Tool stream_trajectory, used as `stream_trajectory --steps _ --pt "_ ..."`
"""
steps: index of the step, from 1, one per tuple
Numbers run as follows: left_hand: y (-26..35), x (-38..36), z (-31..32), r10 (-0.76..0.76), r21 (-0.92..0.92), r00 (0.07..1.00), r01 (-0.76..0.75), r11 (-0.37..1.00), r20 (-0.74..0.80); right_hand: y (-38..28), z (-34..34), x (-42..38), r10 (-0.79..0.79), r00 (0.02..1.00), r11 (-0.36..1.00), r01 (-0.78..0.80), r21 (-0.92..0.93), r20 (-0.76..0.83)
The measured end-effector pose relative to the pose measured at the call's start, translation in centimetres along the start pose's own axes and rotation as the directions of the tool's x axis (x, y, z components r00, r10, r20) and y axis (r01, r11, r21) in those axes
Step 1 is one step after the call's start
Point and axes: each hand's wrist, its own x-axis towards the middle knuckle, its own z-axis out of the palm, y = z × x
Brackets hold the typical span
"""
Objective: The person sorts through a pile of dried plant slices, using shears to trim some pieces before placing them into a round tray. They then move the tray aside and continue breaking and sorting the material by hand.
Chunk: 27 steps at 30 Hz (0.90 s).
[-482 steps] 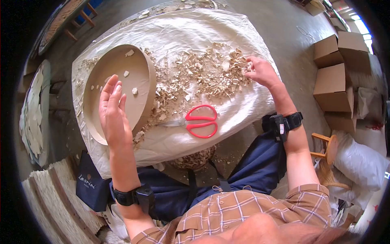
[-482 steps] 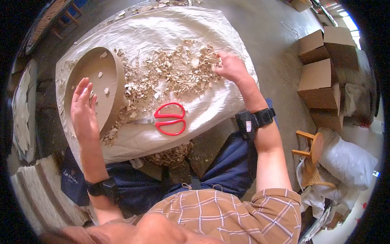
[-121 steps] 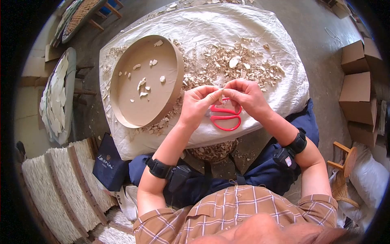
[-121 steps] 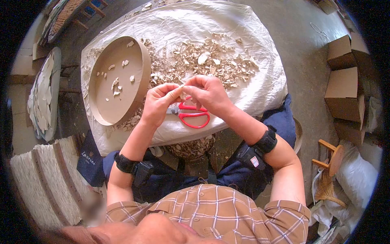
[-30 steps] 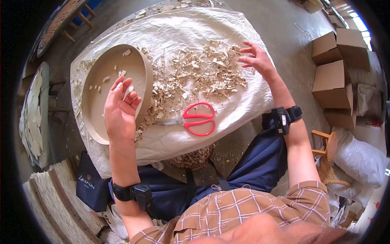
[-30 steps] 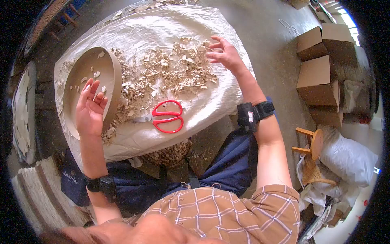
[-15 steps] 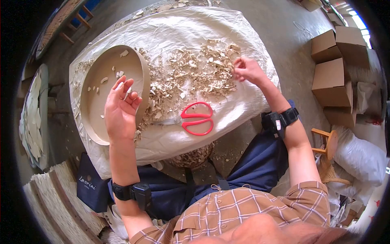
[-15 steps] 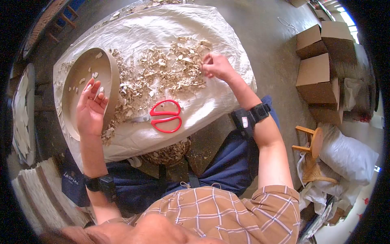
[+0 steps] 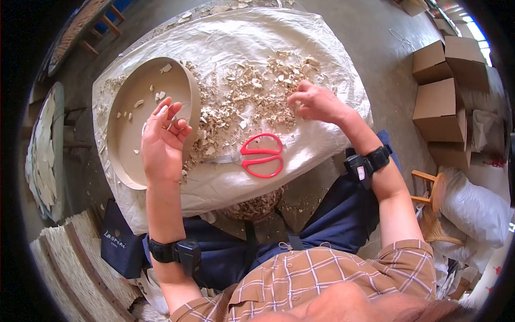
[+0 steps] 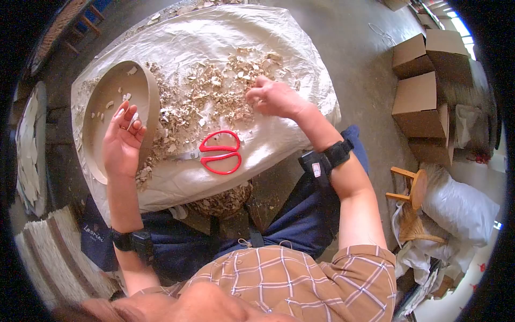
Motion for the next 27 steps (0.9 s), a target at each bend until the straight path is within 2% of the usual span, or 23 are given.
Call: stream_trajectory --steps 1,3,4,6,7,9,13,15,16,17,19,20,21,23,24,25,27 --pt "0.1 0.0 0.0 0.002 0.0 1.0 -0.002 1.0 0.001 0.8 0.0 0.1 -0.001 1.0 1.0 0.001 -0.001 -0.001" --pt "0.1 -0.1 -0.2 -0.001 0.0 1.0 0.001 1.0 -0.008 2.4 -0.1 0.5 0.118 0.987 0.978 -0.135 -0.162 -0.108" --pt "0.1 -0.1 -0.2 0.0 -0.001 1.0 0.0 1.0 -0.013 2.8 -0.4 0.5 0.115 0.988 0.978 -0.131 -0.162 -0.105" --pt "0.2 -0.2 -0.2 0.007 -0.009 1.0 -0.007 1.0 0.004 3.4 -1.1 0.6 0.392 0.893 0.864 -0.44 -0.246 -0.221" --pt "0.3 -0.3 -0.2 0.008 -0.01 1.0 -0.008 1.0 0.001 3.8 -1.1 0.6 0.389 0.895 0.865 -0.437 -0.248 -0.219" --pt "0.4 -0.4 -0.2 0.006 -0.01 1.0 -0.006 1.0 0.007 4.7 -0.4 0.9 0.226 0.871 0.888 -0.368 -0.276 -0.436" --pt "0.3 -0.3 -0.5 0.006 -0.014 1.0 -0.006 1.0 0.021 4.9 1.6 3.1 0.144 0.861 0.944 -0.267 -0.193 -0.487" --pt "0.4 -0.3 -0.5 -0.007 0.001 1.0 0.007 1.0 0.006 3.9 1.9 3.5 -0.001 0.925 0.981 -0.073 -0.181 -0.379" --pt "0.6 -0.4 -0.4 -0.007 0.001 1.0 0.007 1.0 0.006 3.0 1.5 3.4 0.042 0.937 0.99 -0.085 -0.108 -0.348" --pt "0.7 -0.5 -0.2 -0.002 -0.001 1.0 0.002 1.0 -0.016 2.7 1.3 3.5 0.04 0.937 0.99 -0.083 -0.11 -0.346" --pt "0.8 -0.6 -0.1 0.004 -0.008 0.999 -0.004 1.0 -0.045 2.4 0.8 3.4 -0.036 0.967 0.999 0.026 -0.043 -0.254" --pt "0.8 -0.6 -0.2 0.01 -0.012 0.999 -0.01 1.0 -0.033 2.3 0.6 3.1 0.007 0.953 1.0 0.002 0.03 -0.301" --pt "0.7 -0.5 -0.3 0.015 -0.017 1.0 -0.016 1.0 -0.021 2.5 0.4 3.0 0.003 0.955 1.0 0.005 0.028 -0.296" --pt "0.8 -0.5 -0.4 0.015 -0.026 1.0 -0.016 1.0 -0.019 3.2 -0.4 2.9 0.282 0.915 0.912 -0.163 0.377 -0.288" --pt "0.8 -0.5 -0.4 0.016 -0.027 1.0 -0.016 1.0 -0.011 3.2 -1.2 2.6 0.397 0.905 0.813 -0.27 0.515 -0.151" --pt "0.9 -0.5 -0.3 0.017 -0.028 1.0 -0.017 0.999 -0.009 3.0 -1.6 2.5 0.397 0.905 0.814 -0.27 0.514 -0.153" --pt "0.9 -0.6 -0.1 0.009 -0.011 0.999 -0.009 1.0 -0.033 2.8 -2.1 1.9 0.184 0.968 0.793 -0.045 0.608 -0.168"
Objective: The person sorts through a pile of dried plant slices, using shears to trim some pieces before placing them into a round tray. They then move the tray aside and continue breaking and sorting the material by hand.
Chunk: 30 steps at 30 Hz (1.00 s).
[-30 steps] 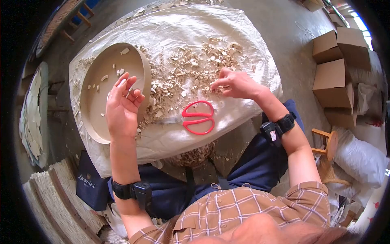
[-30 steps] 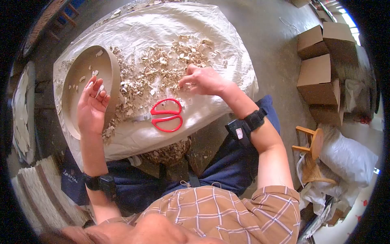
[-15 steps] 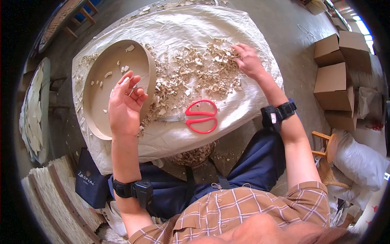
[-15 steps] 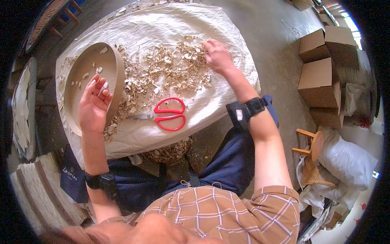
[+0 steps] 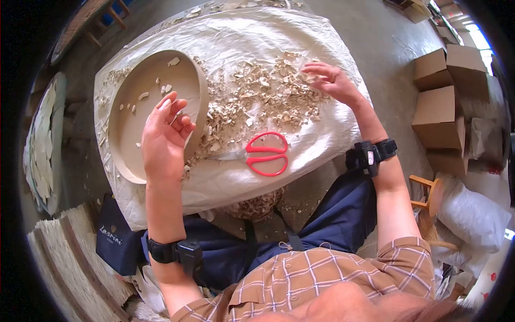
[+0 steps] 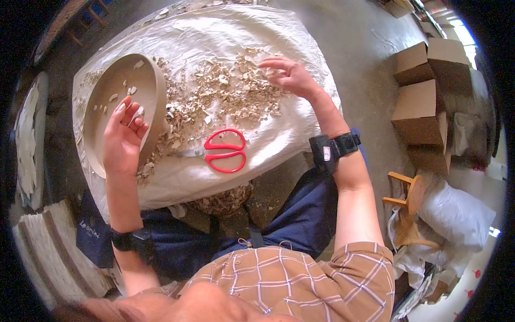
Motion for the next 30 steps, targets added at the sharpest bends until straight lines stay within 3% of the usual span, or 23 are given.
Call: stream_trajectory --steps 2,4,5,7,9,17,23,25,29,30 --pt "-0.2 0.1 0.1 -0.005 0.01 1.0 0.005 1.0 -0.005 -0.1 -0.8 -0.5 -0.045 0.999 0.997 0.045 -0.066 0.01" --pt "-0.5 0.1 0.2 -0.013 0.02 1.0 0.014 1.0 -0.012 1.2 -2.2 -0.5 -0.028 0.984 0.976 -0.012 -0.218 -0.177" --pt "-0.5 0.2 0.1 -0.027 0.018 1.0 0.027 0.999 -0.006 2.5 -3.2 -0.5 -0.118 0.913 0.921 -0.046 -0.387 -0.389" --pt "-0.5 0.2 0.1 -0.038 0.016 0.999 0.038 0.999 -0.004 5.8 -6.3 -1.2 -0.174 0.8 0.75 -0.27 -0.604 -0.574" --pt "-0.6 0.3 0.0 -0.046 0.018 0.999 0.045 0.999 0.013 7.1 -8.1 -2.4 -0.067 0.765 0.656 -0.45 -0.607 -0.64" --pt "-0.9 0.4 0.2 -0.028 0.016 0.999 0.028 0.999 0.021 9.8 -7.9 -3.7 0.137 0.835 0.597 -0.499 -0.628 -0.533" --pt "-0.9 0.4 0.1 -0.039 0.01 0.999 0.039 0.999 0.031 10.2 -7.2 -3.4 0.113 0.775 0.637 -0.537 -0.553 -0.622" --pt "-0.9 0.4 0.2 -0.048 0.001 0.998 0.048 0.999 0.036 10.5 -7.4 -3.5 0.111 0.758 0.729 -0.501 -0.466 -0.642" --pt "-0.9 0.4 0.2 -0.055 0.008 0.998 0.055 0.998 0.028 8.9 -7.5 -3.1 0.15 0.697 0.693 -0.58 -0.428 -0.701" --pt "-0.9 0.4 0.2 -0.059 0.0 0.998 0.059 0.998 0.034 8.0 -7.7 -2.8 0.161 0.716 0.816 -0.484 -0.316 -0.679"
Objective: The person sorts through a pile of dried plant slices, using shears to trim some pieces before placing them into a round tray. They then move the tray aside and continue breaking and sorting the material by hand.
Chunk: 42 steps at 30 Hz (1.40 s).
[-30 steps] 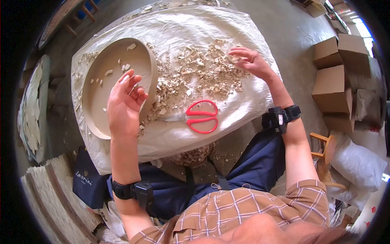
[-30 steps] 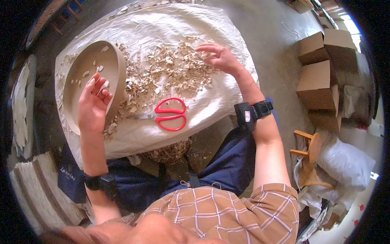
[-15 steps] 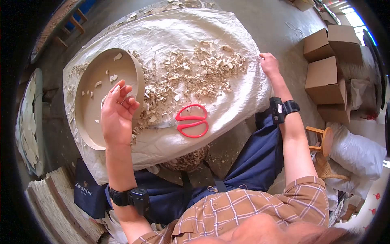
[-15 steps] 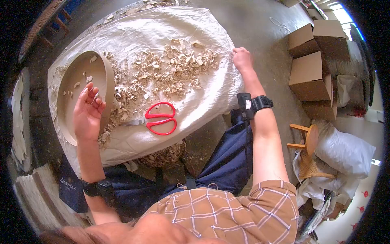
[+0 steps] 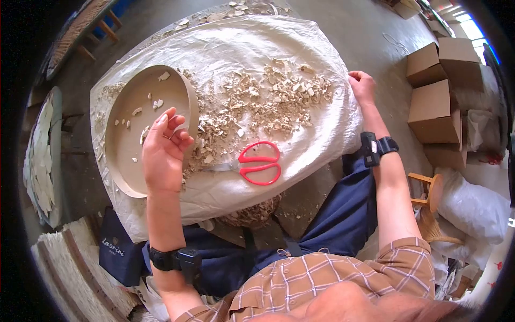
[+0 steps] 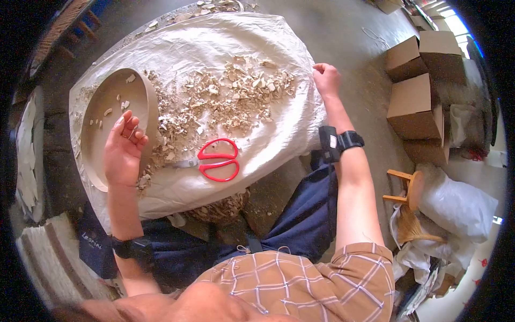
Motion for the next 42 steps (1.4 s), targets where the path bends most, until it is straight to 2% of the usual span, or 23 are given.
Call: stream_trajectory --steps 1,2,4,5,6,8,10,11,15,16,17,19,21,23,26,30,32,33,35,36,38,41,42 --pt "0.1 0.0 0.0 0.008 0.0 1.0 -0.008 1.0 -0.002 -0.8 -0.4 0.1 -0.016 0.999 0.982 0.01 0.19 0.03" --pt "0.1 0.0 0.0 0.006 0.003 1.0 -0.006 1.0 0.004 -1.7 -0.5 0.2 -0.024 0.999 0.981 0.018 0.195 0.029" --pt "0.1 -0.1 0.1 0.011 0.008 1.0 -0.011 1.0 0.008 -4.1 -0.4 -0.4 -0.224 0.945 0.896 0.103 0.432 0.238" --pt "0.1 -0.1 0.2 0.008 0.008 1.0 -0.008 1.0 0.011 -5.3 -0.7 -1.1 -0.238 0.919 0.928 0.118 0.354 0.316" --pt "0.1 -0.1 0.2 0.004 0.012 1.0 -0.004 1.0 0.014 -6.6 -0.8 -2.1 -0.241 0.919 0.924 0.119 0.363 0.311" --pt "0.0 -0.1 0.3 0.002 0.024 1.0 -0.002 1.0 0.003 -8.8 -0.6 -4.0 -0.358 0.804 0.921 0.388 0.038 0.475" --pt "0.0 -0.1 0.4 0.002 0.033 1.0 -0.002 0.999 -0.011 -10.1 0.1 -5.8 -0.29 0.791 0.941 0.337 0.012 0.538" --pt "0.0 -0.2 0.4 0.0 0.032 1.0 0.0 0.999 -0.007 -9.6 1.1 -6.1 -0.315 0.767 0.924 0.383 -0.005 0.559" --pt "-0.1 -0.1 0.4 0.005 0.027 1.0 -0.005 1.0 -0.003 -9.3 4.7 -6.7 -0.481 0.77 0.867 0.489 0.096 0.419" --pt "-0.2 -0.1 0.4 -0.008 0.021 1.0 0.008 1.0 -0.004 -9.7 5.5 -6.6 -0.432 0.844 0.877 0.311 0.366 0.317" --pt "-0.2 -0.1 0.4 -0.008 0.027 1.0 0.008 1.0 -0.009 -10.1 6.1 -6.4 -0.344 0.907 0.776 0.131 0.616 0.241" --pt "-0.2 -0.1 0.2 0.001 0.028 1.0 -0.001 1.0 -0.008 -11.8 5.3 -6.6 -0.427 0.862 0.804 0.223 0.552 0.274" --pt "-0.2 -0.1 0.1 0.002 0.017 1.0 -0.002 1.0 -0.006 -13.4 4.3 -7.8 -0.559 0.718 0.81 0.363 0.461 0.415" --pt "0.0 0.0 0.1 0.013 0.013 1.0 -0.013 1.0 0.003 -14.4 5.0 -10.0 -0.813 0.485 0.577 0.746 0.332 0.322" --pt "0.1 -0.1 0.1 0.005 0.001 1.0 -0.005 1.0 0.005 -15.7 5.8 -13.4 -0.895 0.297 0.394 0.876 0.279 0.333" --pt "0.1 -0.4 0.1 0.0 -0.003 1.0 0.0 1.0 0.017 -14.8 6.0 -12.1 -0.884 0.272 0.38 0.892 0.246 0.38" --pt "0.4 -0.7 0.0 0.008 0.01 1.0 -0.008 1.0 0.007 -13.7 5.7 -9.8 -0.858 0.45 0.424 0.892 -0.154 0.248" --pt "0.5 -0.7 -0.1 0.008 0.009 1.0 -0.009 1.0 0.003 -14.0 5.1 -9.8 -0.859 0.447 0.422 0.894 -0.151 0.25" --pt "0.7 -0.8 -0.2 0.012 -0.004 1.0 -0.012 1.0 0.007 -14.8 3.1 -10.2 -0.762 0.562 0.597 0.802 0.012 0.322" --pt "0.7 -0.8 -0.4 0.015 -0.009 1.0 -0.015 1.0 0.004 -14.9 2.8 -11.0 -0.765 0.557 0.592 0.806 0.012 0.324" --pt "0.7 -0.8 -0.5 0.018 -0.018 1.0 -0.018 1.0 0.003 -15.0 2.5 -13.6 -0.812 0.375 0.548 0.755 0.361 0.447" --pt "0.6 -0.7 -0.2 0.014 -0.005 1.0 -0.014 1.0 0.005 -14.2 3.6 -16.5 -0.825 0.235 0.431 0.849 0.305 0.513" --pt "0.4 -0.6 -0.1 0.014 -0.003 1.0 -0.014 1.0 0.006 -14.3 3.6 -16.6 -0.825 0.237 0.432 0.849 0.305 0.513"
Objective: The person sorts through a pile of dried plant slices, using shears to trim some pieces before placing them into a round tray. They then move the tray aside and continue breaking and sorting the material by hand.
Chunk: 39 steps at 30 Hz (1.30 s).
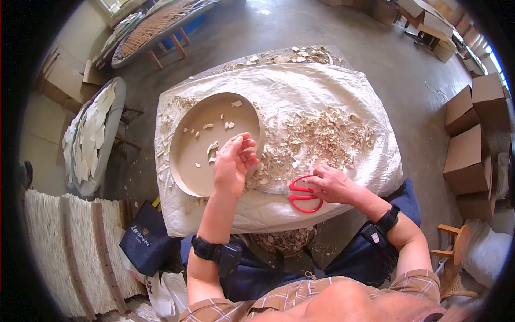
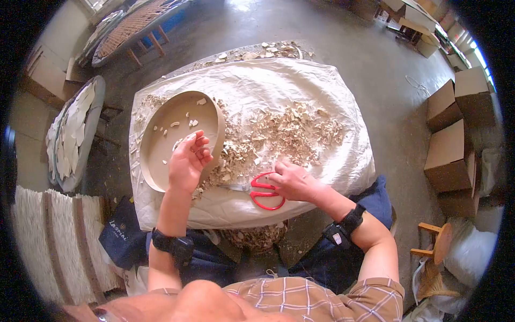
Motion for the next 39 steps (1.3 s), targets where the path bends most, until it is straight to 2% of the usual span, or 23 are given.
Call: stream_trajectory --steps 2,3,6,7,11,13,16,17,19,20,21,22,24,26,27,29,33,37,39 --pt "-0.4 0.2 0.0 -0.025 0.012 1.0 0.025 1.0 0.008 -0.3 -0.1 0.1 -0.011 0.987 0.996 0.024 0.083 -0.16" --pt "-0.5 0.4 0.1 -0.031 0.018 0.999 0.031 0.999 0.009 -0.7 -0.4 0.2 -0.054 0.975 0.998 0.061 0.027 -0.214" --pt "-1.0 0.8 -0.1 -0.056 -0.01 0.998 0.056 0.998 0.003 -1.7 -1.0 0.4 -0.075 0.983 0.997 0.075 -0.004 -0.169" --pt "-0.9 0.7 0.0 -0.026 0.002 1.0 0.026 1.0 0.0 -1.8 -0.5 0.3 -0.09 0.986 0.994 0.098 0.052 -0.14" --pt "-0.4 0.7 -0.3 0.016 0.017 1.0 -0.015 1.0 -0.011 -2.3 2.3 -0.4 -0.021 0.985 0.999 0.028 0.043 -0.169" --pt "-0.1 0.5 -0.4 0.008 0.01 1.0 -0.008 1.0 -0.007 -2.5 2.5 -0.3 0.029 0.979 0.994 -0.006 0.113 -0.201" --pt "0.3 0.3 -0.6 0.019 0.011 1.0 -0.019 1.0 -0.02 -1.4 -0.4 -0.5 0.058 0.986 0.987 -0.033 0.16 -0.156" --pt "0.6 0.2 -0.6 0.031 0.012 0.999 -0.031 0.999 -0.024 -1.0 -2.3 -0.8 0.093 0.968 0.988 -0.06 0.144 -0.234" --pt "0.9 0.1 -0.8 0.037 0.003 0.999 -0.037 0.999 -0.032 0.8 -4.8 -1.6 0.066 0.897 0.989 -0.001 0.147 -0.437" --pt "1.0 0.1 -1.1 0.035 -0.005 0.999 -0.035 0.999 -0.018 1.9 -5.7 -2.5 0.119 0.842 0.993 -0.094 0.074 -0.526" --pt "1.0 0.1 -1.2 0.033 -0.012 0.999 -0.033 0.999 -0.005 3.4 -5.7 -3.9 0.403 0.815 0.915 -0.371 0.159 -0.416" --pt "0.9 0.1 -1.3 0.027 -0.018 1.0 -0.027 0.999 -0.007 4.2 -6.4 -4.5 0.535 0.718 0.836 -0.527 0.154 -0.445" --pt "0.9 0.2 -1.2 0.024 -0.006 1.0 -0.024 1.0 -0.001 6.8 -6.6 -5.8 0.578 0.598 0.743 -0.667 0.056 -0.555" --pt "0.9 0.3 -1.0 0.02 -0.006 1.0 -0.02 1.0 -0.005 8.8 -6.3 -6.8 0.604 0.564 0.654 -0.754 -0.055 -0.563" --pt "0.9 0.3 -0.9 0.02 -0.007 1.0 -0.02 1.0 -0.01 9.4 -6.0 -7.0 0.603 0.564 0.653 -0.755 -0.056 -0.563" --pt "0.8 0.5 -0.7 0.021 -0.01 1.0 -0.021 1.0 -0.003 10.5 -5.1 -7.6 0.726 0.478 0.498 -0.861 -0.102 -0.493" --pt "0.6 0.7 -0.8 0.022 -0.009 1.0 -0.021 1.0 0.008 10.9 -4.4 -8.1 0.782 0.503 0.452 -0.864 -0.221 -0.367" --pt "0.5 0.8 -0.9 0.02 -0.01 1.0 -0.02 1.0 0.021 11.6 -3.5 -8.1 0.754 0.531 0.445 -0.846 -0.295 -0.387" --pt "0.6 0.7 -0.7 0.027 -0.004 1.0 -0.027 1.0 0.014 11.3 -3.4 -7.3 0.546 0.627 0.633 -0.743 -0.216 -0.555"
